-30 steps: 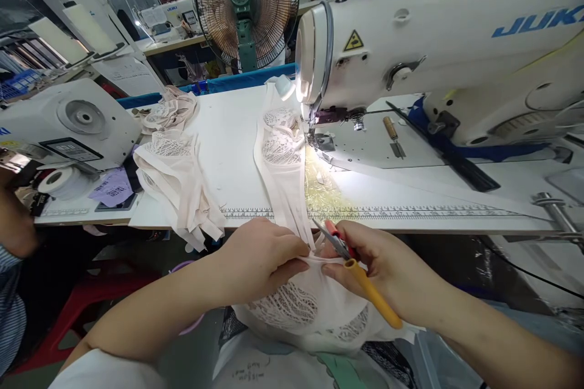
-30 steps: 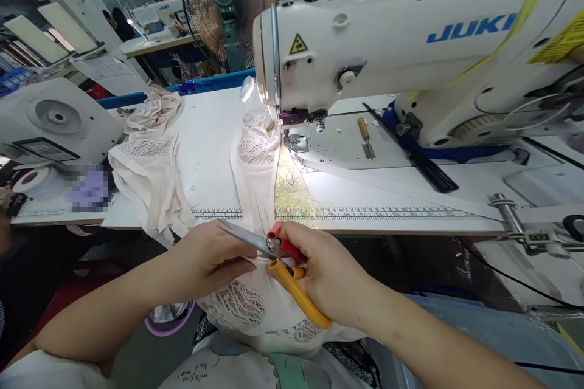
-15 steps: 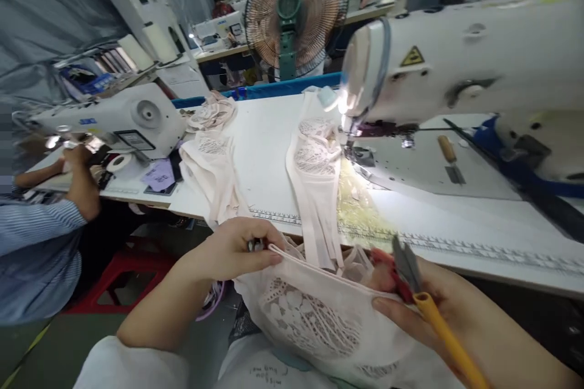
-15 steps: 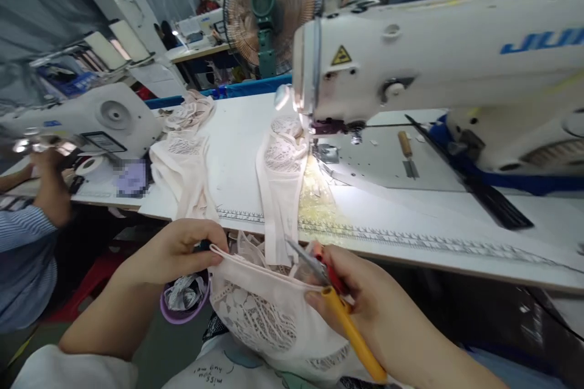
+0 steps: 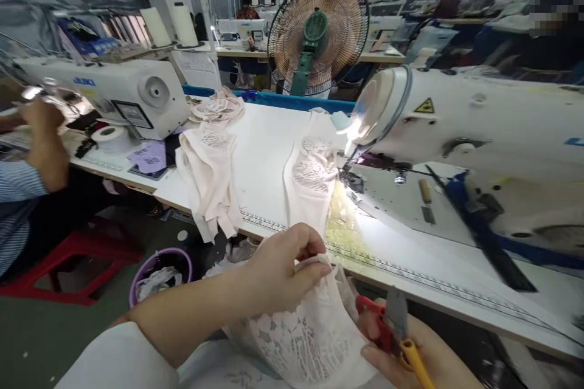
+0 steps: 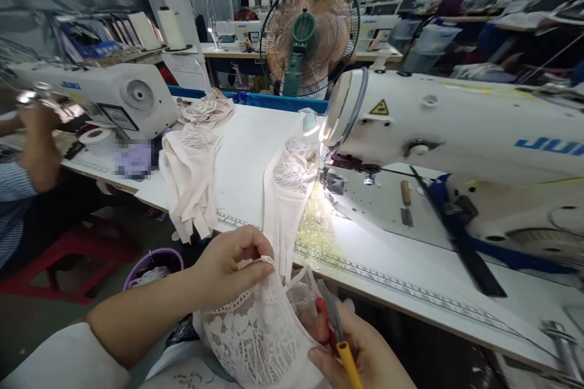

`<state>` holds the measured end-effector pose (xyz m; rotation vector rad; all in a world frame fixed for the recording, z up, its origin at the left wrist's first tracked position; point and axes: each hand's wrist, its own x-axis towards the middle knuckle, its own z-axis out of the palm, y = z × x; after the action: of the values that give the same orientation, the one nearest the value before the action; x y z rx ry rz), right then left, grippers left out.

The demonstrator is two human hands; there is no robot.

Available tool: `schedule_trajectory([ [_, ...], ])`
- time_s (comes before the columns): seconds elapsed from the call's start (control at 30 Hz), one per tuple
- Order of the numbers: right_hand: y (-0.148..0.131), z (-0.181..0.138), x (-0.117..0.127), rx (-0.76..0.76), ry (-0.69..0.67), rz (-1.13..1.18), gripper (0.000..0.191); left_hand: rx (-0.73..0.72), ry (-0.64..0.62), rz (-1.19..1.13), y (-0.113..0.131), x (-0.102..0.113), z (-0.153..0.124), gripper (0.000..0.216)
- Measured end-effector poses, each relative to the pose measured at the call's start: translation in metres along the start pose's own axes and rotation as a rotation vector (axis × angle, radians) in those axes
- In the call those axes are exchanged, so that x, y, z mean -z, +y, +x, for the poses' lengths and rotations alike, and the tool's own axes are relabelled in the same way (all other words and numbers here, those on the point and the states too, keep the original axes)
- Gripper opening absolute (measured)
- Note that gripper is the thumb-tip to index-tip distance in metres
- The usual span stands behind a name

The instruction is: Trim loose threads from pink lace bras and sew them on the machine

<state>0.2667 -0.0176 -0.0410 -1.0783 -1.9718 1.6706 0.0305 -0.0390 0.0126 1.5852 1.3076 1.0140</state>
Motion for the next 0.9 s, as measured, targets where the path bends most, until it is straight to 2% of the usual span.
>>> schedule_trajectory([
  [0.1, -0.01, -0.003, 0.006, -0.022, 0.1, -0.026, 0.02, -0.176, -0.022, 0.133, -0.001, -0.016, 0.005, 0.026],
  [0.2, -0.026, 0.003, 0.011, 0.054, 0.257, 0.02, 0.018, -0.328, -0.05, 0.227, -0.003, -0.028, 0.011, 0.042],
  [0.27, -0.037, 0.01, 0.014, 0.154, 0.276, 0.036, 0.014, -0.386, -0.066, 0.263, -0.001, -0.032, 0.014, 0.044],
  [0.37, -0.052, 0.023, 0.015, 0.247, 0.263, 0.036, 0.013, -0.398, -0.104, 0.249, 0.004, -0.034, 0.017, 0.044],
  [0.43, -0.058, 0.029, 0.014, 0.252, 0.243, 0.051, 0.013, -0.352, -0.124, 0.217, 0.006, -0.034, 0.019, 0.043],
  [0.5, -0.059, 0.033, 0.013, 0.249, 0.233, 0.051, 0.013, -0.247, -0.138, 0.135, 0.006, -0.032, 0.02, 0.043],
  [0.63, -0.053, 0.04, 0.011, 0.336, 0.262, 0.037, 0.019, 0.094, -0.234, -0.237, 0.0, -0.027, 0.025, 0.03],
  [0.7, -0.05, 0.043, 0.01, 0.374, 0.271, 0.041, 0.023, 0.205, -0.299, -0.423, -0.004, -0.025, 0.029, 0.02],
  [0.77, -0.05, 0.046, 0.009, 0.366, 0.273, 0.04, 0.024, 0.253, -0.334, -0.534, -0.007, -0.024, 0.032, 0.019],
  [0.9, -0.057, 0.045, 0.011, 0.295, 0.193, 0.071, 0.021, 0.271, -0.3, -0.573, -0.012, -0.021, 0.034, 0.025],
])
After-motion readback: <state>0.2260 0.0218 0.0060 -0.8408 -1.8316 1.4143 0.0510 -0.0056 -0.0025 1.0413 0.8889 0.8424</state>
